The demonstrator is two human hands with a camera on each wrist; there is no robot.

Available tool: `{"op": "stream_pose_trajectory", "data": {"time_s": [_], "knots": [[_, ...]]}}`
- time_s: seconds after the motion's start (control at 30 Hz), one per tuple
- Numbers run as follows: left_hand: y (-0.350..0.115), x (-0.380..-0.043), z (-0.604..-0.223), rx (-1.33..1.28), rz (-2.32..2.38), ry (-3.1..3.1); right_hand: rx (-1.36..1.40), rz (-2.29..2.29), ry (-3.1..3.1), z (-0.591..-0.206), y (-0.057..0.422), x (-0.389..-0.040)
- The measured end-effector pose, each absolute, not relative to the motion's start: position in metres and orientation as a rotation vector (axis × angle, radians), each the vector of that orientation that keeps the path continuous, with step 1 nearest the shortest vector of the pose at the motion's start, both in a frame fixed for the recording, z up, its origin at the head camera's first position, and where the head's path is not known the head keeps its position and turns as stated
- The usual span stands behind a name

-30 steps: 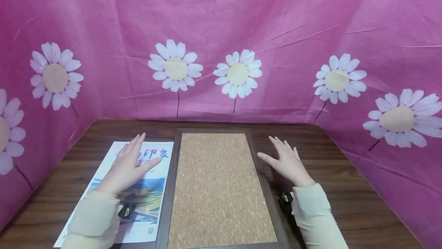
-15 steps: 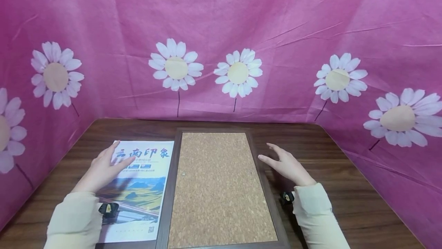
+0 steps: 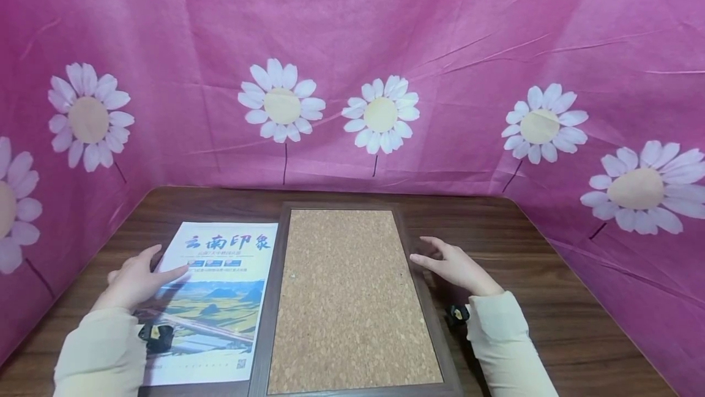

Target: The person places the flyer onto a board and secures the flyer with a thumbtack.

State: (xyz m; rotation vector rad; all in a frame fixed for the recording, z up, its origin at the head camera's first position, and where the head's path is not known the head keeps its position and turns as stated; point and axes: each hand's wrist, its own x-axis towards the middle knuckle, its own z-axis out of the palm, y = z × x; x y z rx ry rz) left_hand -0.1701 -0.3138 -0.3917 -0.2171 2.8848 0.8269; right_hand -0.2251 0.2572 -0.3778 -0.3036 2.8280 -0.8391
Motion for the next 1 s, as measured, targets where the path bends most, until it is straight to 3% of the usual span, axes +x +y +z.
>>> {"op": "stream_pose_trajectory", "data": {"time_s": [0.27,1.0], "knots": [[-0.321,-0.168,-0.395,-0.277,1.086,2.737,-0.375,-0.818,2.789,-0.38,0.255,-0.225],[-0.332,-0.166,-0.393,-0.273,1.086,2.833,-0.402,-0.807,2.781,-0.382,0.253,-0.226]]}}
